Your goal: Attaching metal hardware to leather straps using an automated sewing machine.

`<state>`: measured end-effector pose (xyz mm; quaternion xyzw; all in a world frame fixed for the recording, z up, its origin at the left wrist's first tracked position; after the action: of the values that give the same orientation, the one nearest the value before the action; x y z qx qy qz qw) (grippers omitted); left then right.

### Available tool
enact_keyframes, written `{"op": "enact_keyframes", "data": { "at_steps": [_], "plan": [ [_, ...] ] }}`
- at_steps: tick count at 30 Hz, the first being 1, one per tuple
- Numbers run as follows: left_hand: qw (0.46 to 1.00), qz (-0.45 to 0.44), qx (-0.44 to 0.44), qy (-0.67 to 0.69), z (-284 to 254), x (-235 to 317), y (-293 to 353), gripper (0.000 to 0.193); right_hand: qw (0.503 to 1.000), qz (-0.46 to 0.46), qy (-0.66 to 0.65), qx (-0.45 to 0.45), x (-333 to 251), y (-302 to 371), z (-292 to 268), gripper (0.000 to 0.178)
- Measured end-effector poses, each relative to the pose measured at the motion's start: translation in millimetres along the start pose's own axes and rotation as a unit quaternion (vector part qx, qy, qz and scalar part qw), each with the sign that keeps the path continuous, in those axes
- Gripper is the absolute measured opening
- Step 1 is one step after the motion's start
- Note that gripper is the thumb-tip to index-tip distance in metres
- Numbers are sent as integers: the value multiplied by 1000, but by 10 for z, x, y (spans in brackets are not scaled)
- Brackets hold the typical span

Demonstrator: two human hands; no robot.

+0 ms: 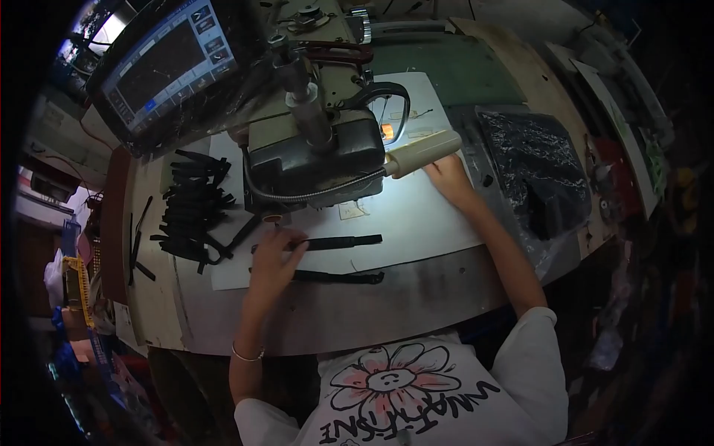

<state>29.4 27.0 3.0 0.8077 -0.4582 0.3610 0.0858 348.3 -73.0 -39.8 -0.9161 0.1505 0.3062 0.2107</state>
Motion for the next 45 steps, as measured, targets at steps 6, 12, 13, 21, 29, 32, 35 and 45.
{"op": "enact_keyframes", "data": {
  "at_steps": [6, 12, 13, 21, 29, 32, 35, 45],
  "plan": [
    [982, -39, -61, 176, 600, 268, -284, 14, 870, 173, -410, -212, -407, 251, 151, 17],
    [926, -50, -59, 369, 797, 392, -476, 17, 793, 167, -532, -244, -740, 411, 272, 14],
    [920, -67, -85, 377, 773, 389, -478, 17, 793, 167, -534, -244, -756, 414, 284, 14],
    [920, -61, -55, 383, 745, 276, -367, 14, 846, 171, -450, -232, -885, 583, 334, 12],
    [902, -65, -100, 414, 787, 246, -413, 15, 766, 241, -506, -314, -746, 606, 400, 16],
    [907, -72, -93, 404, 794, 249, -428, 15, 745, 244, -535, -315, -715, 596, 408, 17],
    [934, -78, -87, 337, 786, 264, -431, 15, 737, 254, -546, -308, -730, 611, 416, 18],
    [989, 139, -23, -49, 797, 314, -401, 21, 808, 314, -430, -253, -574, 698, 209, 14]
  ]
}}
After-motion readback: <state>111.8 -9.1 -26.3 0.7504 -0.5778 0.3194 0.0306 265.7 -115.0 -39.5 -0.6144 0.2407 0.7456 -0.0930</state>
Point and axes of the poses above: each hand's wrist, its own y-axis away from the middle knuckle, its own z-axis out of the palm, x = y × z, the point moved 4 cm from there along -y, towards the middle knuckle, and after that the axes turned 10 degrees about z, right-handed, at the moved point
